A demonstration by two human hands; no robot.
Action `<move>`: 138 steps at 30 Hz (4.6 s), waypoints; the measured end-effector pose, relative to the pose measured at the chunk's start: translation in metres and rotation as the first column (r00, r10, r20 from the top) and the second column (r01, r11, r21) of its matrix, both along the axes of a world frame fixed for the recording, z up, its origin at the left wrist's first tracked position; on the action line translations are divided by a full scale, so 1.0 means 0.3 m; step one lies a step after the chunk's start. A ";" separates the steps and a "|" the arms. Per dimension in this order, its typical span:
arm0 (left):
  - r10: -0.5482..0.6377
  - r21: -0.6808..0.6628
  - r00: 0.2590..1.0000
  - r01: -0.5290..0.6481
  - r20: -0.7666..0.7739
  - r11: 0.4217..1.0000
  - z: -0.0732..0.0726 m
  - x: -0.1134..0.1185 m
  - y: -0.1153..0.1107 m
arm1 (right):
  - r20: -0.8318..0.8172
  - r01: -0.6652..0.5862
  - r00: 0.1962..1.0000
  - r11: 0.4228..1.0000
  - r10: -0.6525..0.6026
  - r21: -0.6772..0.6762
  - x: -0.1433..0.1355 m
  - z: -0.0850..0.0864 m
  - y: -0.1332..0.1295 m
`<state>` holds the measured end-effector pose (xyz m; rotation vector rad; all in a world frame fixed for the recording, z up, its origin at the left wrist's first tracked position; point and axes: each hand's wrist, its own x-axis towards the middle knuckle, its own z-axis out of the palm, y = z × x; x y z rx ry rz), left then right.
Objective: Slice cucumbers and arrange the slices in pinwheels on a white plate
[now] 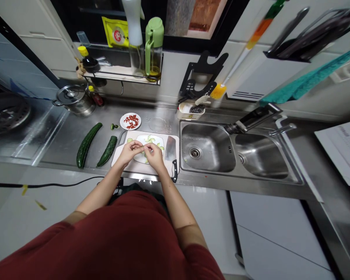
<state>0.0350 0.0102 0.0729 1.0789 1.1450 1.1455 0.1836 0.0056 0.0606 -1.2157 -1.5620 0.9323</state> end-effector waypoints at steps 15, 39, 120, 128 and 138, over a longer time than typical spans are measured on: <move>-0.024 -0.437 0.934 0.189 0.357 0.880 0.000 0.009 -0.011 | 0.032 -0.009 0.999 0.991 0.005 0.130 0.038 0.063 0.014; -0.090 -0.075 0.992 0.097 0.087 0.992 0.059 -0.046 0.019 | 0.223 -0.278 0.945 0.948 0.241 0.154 0.086 0.116 0.070; -0.080 0.013 0.250 0.350 -0.965 0.937 -0.258 -0.011 -0.049 | 0.773 -0.190 0.429 0.883 0.468 -0.430 0.043 -0.169 0.133; -0.052 0.087 0.301 0.430 -0.952 0.899 -0.277 -0.013 -0.068 | 0.778 -0.171 0.420 0.882 0.468 -0.438 0.039 -0.159 0.131; -0.010 0.122 0.246 0.515 -0.969 0.848 -0.285 -0.023 -0.082 | 0.779 -0.162 0.438 0.892 0.449 -0.423 0.041 -0.163 0.118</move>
